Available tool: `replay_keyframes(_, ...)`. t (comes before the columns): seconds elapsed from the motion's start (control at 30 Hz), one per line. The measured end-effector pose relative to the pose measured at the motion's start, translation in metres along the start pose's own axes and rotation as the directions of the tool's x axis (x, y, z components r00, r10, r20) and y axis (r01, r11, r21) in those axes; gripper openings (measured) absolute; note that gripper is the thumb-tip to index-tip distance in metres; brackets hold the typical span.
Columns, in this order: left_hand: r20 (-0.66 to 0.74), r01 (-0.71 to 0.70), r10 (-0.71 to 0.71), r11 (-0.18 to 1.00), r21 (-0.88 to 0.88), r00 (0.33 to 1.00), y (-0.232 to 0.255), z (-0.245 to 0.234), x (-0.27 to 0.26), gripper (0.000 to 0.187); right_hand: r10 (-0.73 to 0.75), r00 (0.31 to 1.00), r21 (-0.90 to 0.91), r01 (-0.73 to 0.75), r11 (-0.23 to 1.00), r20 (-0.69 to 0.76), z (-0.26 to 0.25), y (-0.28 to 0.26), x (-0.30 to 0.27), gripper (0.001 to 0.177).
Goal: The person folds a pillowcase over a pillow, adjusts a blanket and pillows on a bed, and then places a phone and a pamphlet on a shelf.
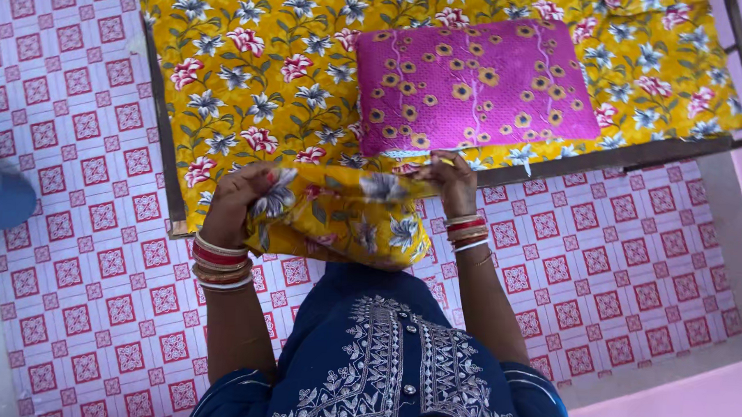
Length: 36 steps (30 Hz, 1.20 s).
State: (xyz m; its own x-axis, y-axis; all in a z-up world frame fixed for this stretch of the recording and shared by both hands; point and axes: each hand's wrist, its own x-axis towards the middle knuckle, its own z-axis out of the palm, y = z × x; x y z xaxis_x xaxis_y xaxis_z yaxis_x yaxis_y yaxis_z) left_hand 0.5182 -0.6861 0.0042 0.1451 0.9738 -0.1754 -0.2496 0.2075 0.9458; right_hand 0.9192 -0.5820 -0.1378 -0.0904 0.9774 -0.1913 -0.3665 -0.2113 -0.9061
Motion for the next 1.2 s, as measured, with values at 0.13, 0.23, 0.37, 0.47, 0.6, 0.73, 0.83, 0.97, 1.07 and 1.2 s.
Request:
replay_keyframes(0.13, -0.343, -0.271, 0.194, 0.942, -0.195, 0.919, 0.037, -0.019, 0.028, 0.035, 0.101, 0.97, 0.194, -0.058, 0.979, -0.219, -0.016, 0.05, 0.078, 0.021)
replay_keyframes(0.23, -0.474, -0.575, 0.463, 0.81, -0.116, 0.749, 0.093, -0.024, 0.048, 0.042, 0.32, 0.753, 0.131, -0.302, 0.944, -0.574, -0.048, 0.061, 0.119, 0.038)
replay_keyframes(0.37, -0.541, -0.633, 0.506, 0.771, -0.066, 0.672, 0.131, -0.021, 0.079, 0.052, 0.308, 0.514, 0.207, -0.245, 0.947, -0.8, -0.094, 0.053, 0.127, 0.052)
replay_keyframes(0.47, -0.397, -0.656, 0.568, 0.745, -0.124, 0.721, 0.119, -0.017, 0.101, 0.053, 0.39, 0.706, 0.332, -0.227, 0.915, -0.592, -0.104, 0.042, 0.123, 0.058)
replay_keyframes(0.6, -0.41, -0.466, 0.4, 0.882, -0.071, 0.82, 0.075, -0.011, 0.137, 0.064, 0.459, 0.771, 0.451, -0.253, 0.856, -0.44, -0.104, 0.029, 0.151, 0.041)
replay_keyframes(0.73, -0.445, -0.374, 0.315, 0.926, -0.05, 0.838, 0.047, -0.021, 0.161, 0.069, 0.277, 0.879, 0.554, -0.017, 0.832, -0.389, -0.094, 0.004, 0.191, 0.042)
replay_keyframes(0.83, -0.45, -0.369, 0.353, 0.928, 0.056, 0.82, 0.05, -0.033, 0.169, 0.066, 0.045, 0.893, 0.454, 0.184, 0.872, -0.448, -0.072, -0.031, 0.202, 0.041)
replay_keyframes(0.97, -0.478, -0.421, 0.452, 0.89, 0.178, 0.754, 0.061, -0.048, 0.167, 0.064, -0.034, 0.859, 0.463, 0.309, 0.831, -0.512, -0.041, -0.045, 0.157, 0.045)
replay_keyframes(1.07, -0.502, -0.415, 0.493, 0.87, 0.267, 0.71, 0.064, -0.054, 0.168, 0.065, 0.032, 0.869, 0.479, 0.242, 0.844, -0.495, -0.032, 0.0, 0.096, 0.037)
replay_keyframes(1.2, -0.47, -0.424, 0.456, 0.888, 0.179, 0.756, 0.055, -0.044, 0.18, 0.063, 0.553, 0.788, 0.468, -0.395, 0.791, -0.271, -0.017, 0.072, 0.062, 0.043)
